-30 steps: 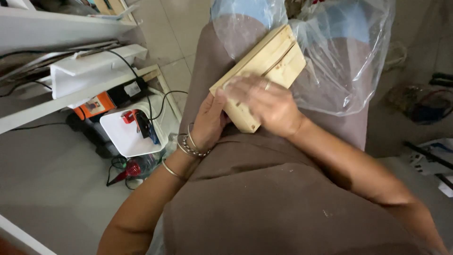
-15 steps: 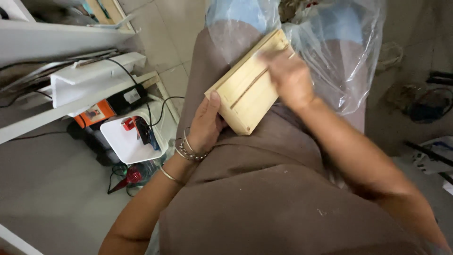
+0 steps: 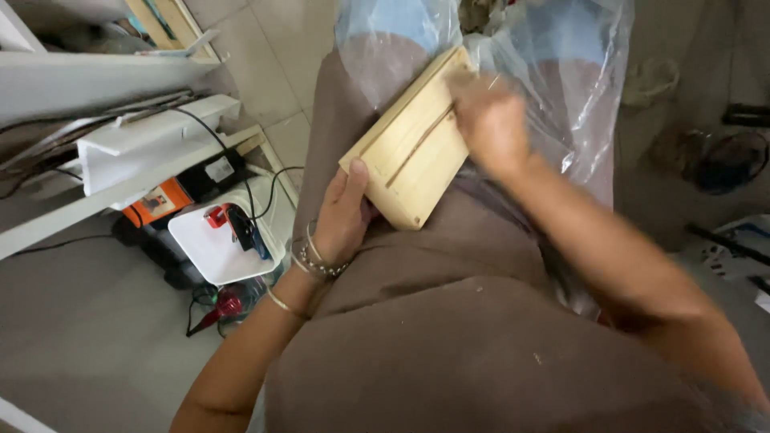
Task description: Assembling and finishing a small wooden box using a hammer, sandpaper, and tape
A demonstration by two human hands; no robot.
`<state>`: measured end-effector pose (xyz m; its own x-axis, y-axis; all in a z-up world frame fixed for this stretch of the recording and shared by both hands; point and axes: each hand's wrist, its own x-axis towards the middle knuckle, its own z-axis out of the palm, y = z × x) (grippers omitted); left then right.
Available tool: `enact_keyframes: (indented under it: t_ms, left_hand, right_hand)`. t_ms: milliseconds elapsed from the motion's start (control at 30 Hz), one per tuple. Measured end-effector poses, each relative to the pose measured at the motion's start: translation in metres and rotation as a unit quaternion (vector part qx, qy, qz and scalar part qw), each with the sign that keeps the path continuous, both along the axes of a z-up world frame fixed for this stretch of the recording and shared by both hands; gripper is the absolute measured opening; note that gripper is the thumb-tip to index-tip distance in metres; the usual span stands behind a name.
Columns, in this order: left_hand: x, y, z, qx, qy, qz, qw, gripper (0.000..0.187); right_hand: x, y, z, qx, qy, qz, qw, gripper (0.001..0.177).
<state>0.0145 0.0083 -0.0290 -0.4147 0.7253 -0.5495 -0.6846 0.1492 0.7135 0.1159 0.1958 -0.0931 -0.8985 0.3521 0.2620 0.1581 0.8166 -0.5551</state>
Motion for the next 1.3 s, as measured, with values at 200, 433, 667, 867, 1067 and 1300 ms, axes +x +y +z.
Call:
enact_keyframes:
  t_ms: [200, 433, 667, 867, 1067, 1300]
  left_hand:
    - [0.001, -0.009, -0.018, -0.042, -0.021, 0.051, 0.998, 0.044]
    - [-0.001, -0.005, -0.004, -0.034, -0.05, 0.027, 0.998, 0.062]
    - [0.0, -0.006, 0.0, -0.003, 0.014, 0.002, 1.0, 0.061]
    - [-0.001, -0.003, 0.001, -0.027, -0.044, 0.03, 0.998, 0.062]
    - [0.002, -0.006, -0.003, -0.013, -0.004, 0.032, 0.999, 0.061]
    - [-0.003, 0.001, 0.014, -0.04, 0.073, -0.036, 0.996, 0.068]
  right_hand:
    - [0.01, -0.007, -0.044, 0.008, 0.118, 0.086, 0.989, 0.018]
    - [-0.012, -0.017, 0.021, -0.003, 0.043, 0.03, 0.999, 0.043]
    - [-0.015, 0.022, -0.027, 0.004, 0.016, -0.031, 0.999, 0.035]
    - [-0.002, -0.017, 0.002, 0.062, -0.019, 0.01, 0.998, 0.063]
    - [-0.012, -0.012, 0.007, -0.004, 0.026, -0.01, 1.0, 0.039]
    - [-0.01, 0.017, -0.021, -0.015, 0.017, -0.055, 0.998, 0.045]
